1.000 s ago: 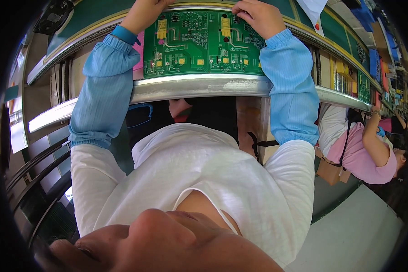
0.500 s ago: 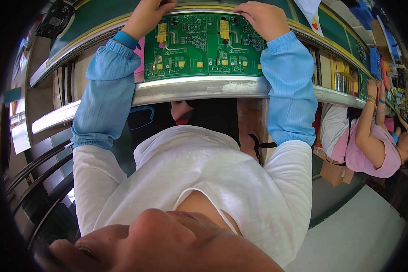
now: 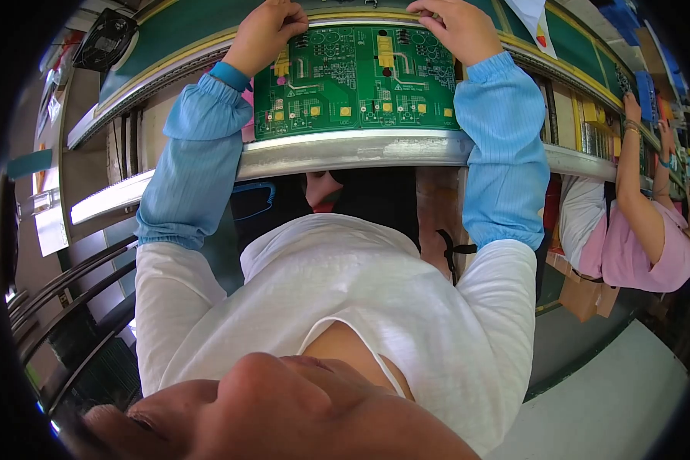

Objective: The person is manually inserting small electronic components into a printed circuit board on an assembly line.

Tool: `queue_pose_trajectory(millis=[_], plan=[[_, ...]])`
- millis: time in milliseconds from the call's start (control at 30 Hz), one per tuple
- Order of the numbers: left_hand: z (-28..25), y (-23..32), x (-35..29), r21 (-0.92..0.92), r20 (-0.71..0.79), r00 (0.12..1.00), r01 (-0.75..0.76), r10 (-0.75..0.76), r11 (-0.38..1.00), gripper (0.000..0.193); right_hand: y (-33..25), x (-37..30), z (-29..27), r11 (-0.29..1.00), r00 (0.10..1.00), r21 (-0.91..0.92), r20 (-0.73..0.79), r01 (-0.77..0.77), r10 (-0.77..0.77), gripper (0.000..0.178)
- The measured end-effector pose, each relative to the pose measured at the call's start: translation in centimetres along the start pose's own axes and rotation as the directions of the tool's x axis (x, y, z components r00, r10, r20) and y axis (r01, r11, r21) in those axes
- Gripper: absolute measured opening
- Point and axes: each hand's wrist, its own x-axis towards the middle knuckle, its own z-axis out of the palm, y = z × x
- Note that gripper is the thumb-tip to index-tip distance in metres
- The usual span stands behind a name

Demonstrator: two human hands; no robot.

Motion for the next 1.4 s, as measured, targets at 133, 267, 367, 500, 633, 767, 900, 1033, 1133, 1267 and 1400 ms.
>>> queue_pose_trajectory(millis=[133, 267, 367, 500, 633, 767, 900, 1033, 1133, 1267, 1400], plan=[[-0.6, 1.2, -0.2, 0.048, 0.044, 0.999, 0.019, -0.021, 0.999, 0.011, -0.5, 0.0, -0.3, 0.999, 0.999, 0.011, 0.010, -0.042, 0.042, 0.017], [-0.9, 2.1, -0.4, 0.070, 0.031, 0.999, -0.014, 0.012, 0.997, 0.009, -0.6, -0.1, -0.4, 1.000, 1.000, -0.002, -0.023, -0.004, 0.004, 0.015], [-0.8, 2.2, -0.3, 0.088, 0.048, 0.999, -0.017, 0.012, 0.996, 0.008, -0.5, -0.4, -0.6, 1.000, 0.999, 0.001, -0.045, 0.021, -0.021, 0.015], [-0.3, 1.0, -0.7, 0.162, 0.017, 0.996, -0.085, 0.083, 0.983, 0.009, -2.0, -0.2, -1.6, 0.999, 0.998, 0.000, -0.049, 0.045, -0.045, 0.015], [0.1, 0.8, -0.6, 0.191, 0.006, 0.993, -0.117, 0.118, 0.975, 0.009, -0.8, -0.4, -0.8, 0.997, 0.994, 0.022, -0.086, 0.068, -0.066, 0.015], [-0.3, 1.2, -0.6, 0.234, 0.019, 0.994, -0.111, 0.110, 0.966, 0.009, -1.5, -0.2, -1.2, 0.997, 0.995, 0.018, -0.065, 0.078, -0.077, 0.014], [-0.4, 1.4, -0.6, 0.206, 0.013, 0.995, -0.096, 0.095, 0.974, 0.008, -1.7, -0.3, -1.5, 0.998, 0.996, 0.016, -0.054, 0.065, -0.064, 0.014], [0.0, 1.2, -0.4, 0.309, -0.002, 0.989, -0.143, 0.151, 0.940, 0.006, -1.5, -0.2, -1.1, 0.995, 0.994, 0.043, -0.077, 0.086, -0.083, 0.014], [0.2, 1.0, -0.3, 0.369, 0.022, 0.983, -0.180, 0.185, 0.912, 0.005, -1.7, -0.1, -1.3, 0.998, 0.998, 0.035, -0.040, 0.047, -0.045, 0.014], [0.6, 1.2, -0.2, 0.443, 0.035, 0.976, -0.209, 0.216, 0.872, 0.005, -0.6, -0.2, -0.5, 0.996, 0.996, 0.037, -0.050, 0.077, -0.076, 0.015], [0.4, 1.9, 0.0, 0.556, 0.061, 0.963, -0.250, 0.262, 0.792, 0.004, -1.0, -0.2, -0.8, 0.998, 0.998, 0.043, -0.026, 0.055, -0.054, 0.015]])
